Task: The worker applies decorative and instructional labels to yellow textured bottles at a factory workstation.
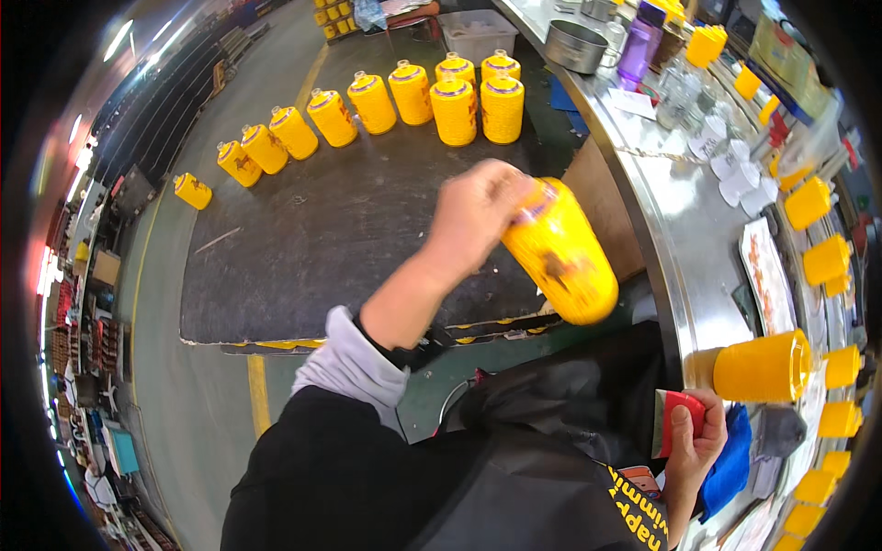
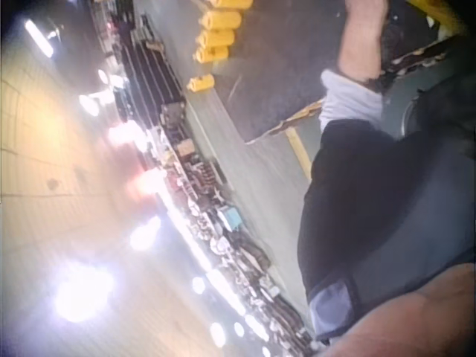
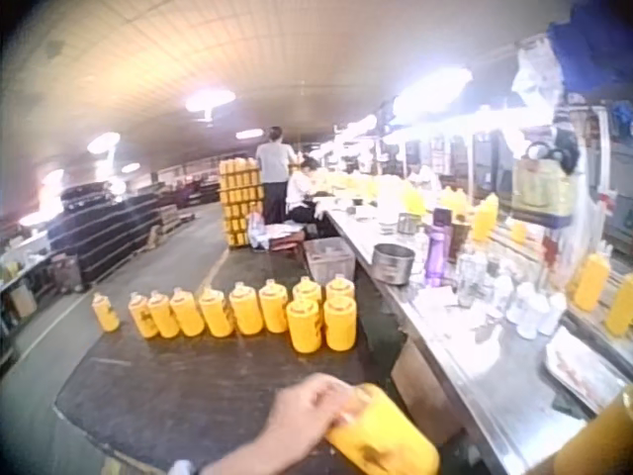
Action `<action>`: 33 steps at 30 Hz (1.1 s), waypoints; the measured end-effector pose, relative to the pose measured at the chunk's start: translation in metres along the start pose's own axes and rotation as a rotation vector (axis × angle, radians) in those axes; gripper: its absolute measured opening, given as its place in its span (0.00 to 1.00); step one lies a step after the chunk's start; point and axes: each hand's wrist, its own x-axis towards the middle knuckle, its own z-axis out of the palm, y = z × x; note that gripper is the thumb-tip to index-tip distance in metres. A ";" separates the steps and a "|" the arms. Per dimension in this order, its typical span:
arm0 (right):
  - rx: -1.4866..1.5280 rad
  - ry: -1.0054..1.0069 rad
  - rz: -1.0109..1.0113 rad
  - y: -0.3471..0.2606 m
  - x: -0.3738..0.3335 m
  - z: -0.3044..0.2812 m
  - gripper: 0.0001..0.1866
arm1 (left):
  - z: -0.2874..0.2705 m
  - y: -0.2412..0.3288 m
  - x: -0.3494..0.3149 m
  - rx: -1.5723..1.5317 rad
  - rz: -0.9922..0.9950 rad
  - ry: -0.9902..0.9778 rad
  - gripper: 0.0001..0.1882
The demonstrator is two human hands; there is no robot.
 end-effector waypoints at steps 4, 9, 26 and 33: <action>-0.031 -0.064 0.023 -0.004 0.018 0.021 0.09 | -0.090 -0.037 0.060 0.358 0.126 0.312 0.19; -0.162 -0.064 -0.003 0.007 0.029 0.032 0.09 | -0.164 -0.103 0.154 0.864 0.174 0.427 0.21; -0.130 0.096 0.182 -0.001 0.025 0.005 0.14 | -0.169 -0.168 0.261 1.120 -0.200 0.426 0.26; 0.143 0.107 -0.151 -0.027 0.016 -0.042 0.13 | -0.027 -0.058 0.206 0.580 0.555 0.249 0.16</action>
